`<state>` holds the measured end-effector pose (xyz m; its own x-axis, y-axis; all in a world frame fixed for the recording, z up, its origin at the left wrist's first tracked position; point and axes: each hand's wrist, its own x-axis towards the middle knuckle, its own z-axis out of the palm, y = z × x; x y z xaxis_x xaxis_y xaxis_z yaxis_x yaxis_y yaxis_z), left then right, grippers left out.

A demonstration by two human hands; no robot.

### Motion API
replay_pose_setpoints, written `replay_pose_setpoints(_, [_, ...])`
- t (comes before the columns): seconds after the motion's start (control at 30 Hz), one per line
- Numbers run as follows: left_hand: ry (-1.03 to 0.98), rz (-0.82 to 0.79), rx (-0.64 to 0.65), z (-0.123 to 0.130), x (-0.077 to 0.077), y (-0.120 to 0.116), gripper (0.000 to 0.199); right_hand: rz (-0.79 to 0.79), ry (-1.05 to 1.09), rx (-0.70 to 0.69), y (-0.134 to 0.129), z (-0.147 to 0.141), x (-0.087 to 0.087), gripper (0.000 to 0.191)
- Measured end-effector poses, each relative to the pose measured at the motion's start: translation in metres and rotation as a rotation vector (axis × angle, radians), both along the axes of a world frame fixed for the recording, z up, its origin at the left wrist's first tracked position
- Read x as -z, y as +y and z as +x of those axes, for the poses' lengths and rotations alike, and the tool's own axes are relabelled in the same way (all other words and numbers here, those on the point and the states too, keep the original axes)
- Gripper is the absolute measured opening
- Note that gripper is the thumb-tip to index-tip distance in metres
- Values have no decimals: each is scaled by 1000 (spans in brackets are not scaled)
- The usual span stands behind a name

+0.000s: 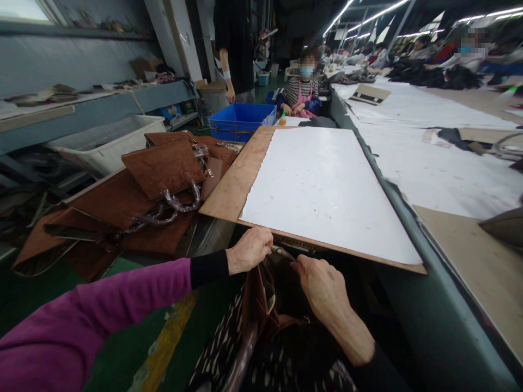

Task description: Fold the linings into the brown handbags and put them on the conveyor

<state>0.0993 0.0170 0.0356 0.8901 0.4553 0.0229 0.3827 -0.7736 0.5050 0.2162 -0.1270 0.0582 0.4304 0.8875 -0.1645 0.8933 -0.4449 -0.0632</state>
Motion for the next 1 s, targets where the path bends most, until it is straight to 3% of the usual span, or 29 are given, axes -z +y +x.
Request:
replay_pose_setpoints(0.5, [-40,14,-28,6,3,-3,10,-2,2,15,0,3,2,23])
replay_pose_setpoints(0.67, [-48,-51,83,9,-2,1,23,36,-12,-50,-4,11,8,23])
replay_pose_setpoints(0.8, [32,-107,201,14,-3,3,14,81,-11,-96,-7,16,12,19])
replay_pose_setpoints(1.0, [42,-98,236,21,0,0,13,123,98,-92,0,14,17,12])
